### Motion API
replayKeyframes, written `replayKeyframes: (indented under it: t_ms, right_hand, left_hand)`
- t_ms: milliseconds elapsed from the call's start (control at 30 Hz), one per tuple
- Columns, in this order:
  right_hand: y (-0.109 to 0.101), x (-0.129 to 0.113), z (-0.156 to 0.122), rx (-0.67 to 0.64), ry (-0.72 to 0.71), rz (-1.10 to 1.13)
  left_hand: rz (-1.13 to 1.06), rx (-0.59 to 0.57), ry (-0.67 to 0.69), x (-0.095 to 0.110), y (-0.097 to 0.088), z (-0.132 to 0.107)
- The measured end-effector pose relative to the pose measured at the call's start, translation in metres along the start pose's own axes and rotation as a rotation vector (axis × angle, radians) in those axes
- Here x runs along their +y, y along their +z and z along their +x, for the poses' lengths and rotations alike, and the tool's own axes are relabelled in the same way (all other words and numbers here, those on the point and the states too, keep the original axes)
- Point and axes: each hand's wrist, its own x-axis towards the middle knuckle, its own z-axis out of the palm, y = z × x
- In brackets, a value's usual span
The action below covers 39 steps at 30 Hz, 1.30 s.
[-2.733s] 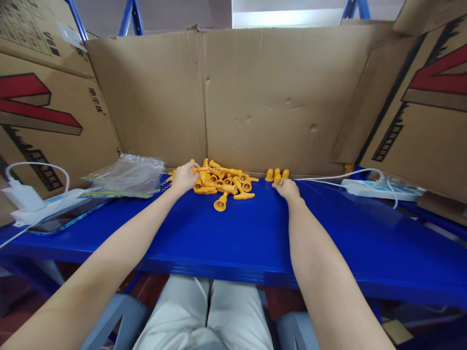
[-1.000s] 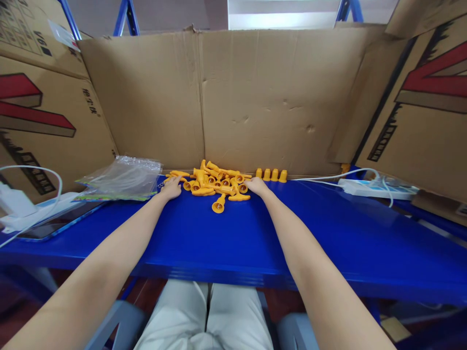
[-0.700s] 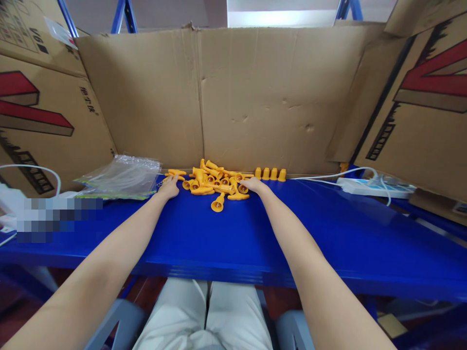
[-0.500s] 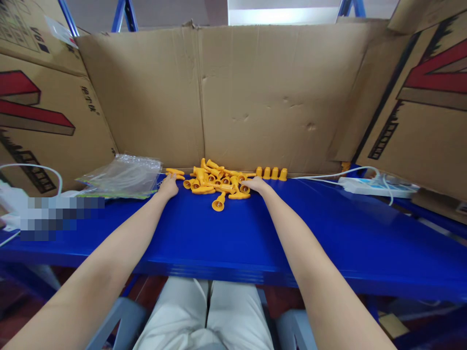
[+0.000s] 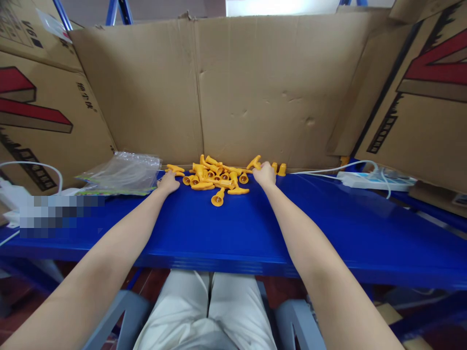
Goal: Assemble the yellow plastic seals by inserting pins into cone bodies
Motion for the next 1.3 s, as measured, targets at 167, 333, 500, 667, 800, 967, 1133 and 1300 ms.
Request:
replayKeyframes:
  t_ms: [167, 333, 500, 667, 800, 967, 1133, 1300]
  right_hand:
    - [-0.006, -0.013, -0.013, 0.102, -0.281, -0.088]
    - [-0.003, -0.020, -0.021, 0.202, -0.723, -0.202]
    - [-0.003, -0.034, -0.030, 0.218, -0.919, -0.281]
    - [-0.008, -0.053, -0.042, 0.153, -1.095, -0.261]
    - [-0.010, -0.058, -0.046, 0.052, -1.205, -0.215]
    - [-0.007, -0.057, -0.045, 0.011, -1.129, -0.206]
    - [-0.002, -0.055, -0.041, -0.023, -1.080, -0.185]
    - [-0.002, -0.056, -0.041, 0.008, -1.071, -0.202]
  left_hand:
    - [-0.011, -0.004, 0.023, -0.002, 0.003, 0.002]
    - [-0.079, 0.206, 0.118, 0.009, -0.007, -0.004]
    - [-0.122, 0.350, 0.433, 0.043, -0.028, -0.028]
    - [-0.152, 0.281, 0.731, 0.073, -0.034, -0.057]
    - [-0.184, 0.290, 0.654, 0.077, -0.033, -0.062]
    - [-0.206, 0.325, 0.650, 0.071, -0.035, -0.058]
    - [-0.136, 0.345, 0.713, 0.071, -0.035, -0.059]
    - [-0.045, 0.347, 0.730, 0.072, -0.033, -0.059]
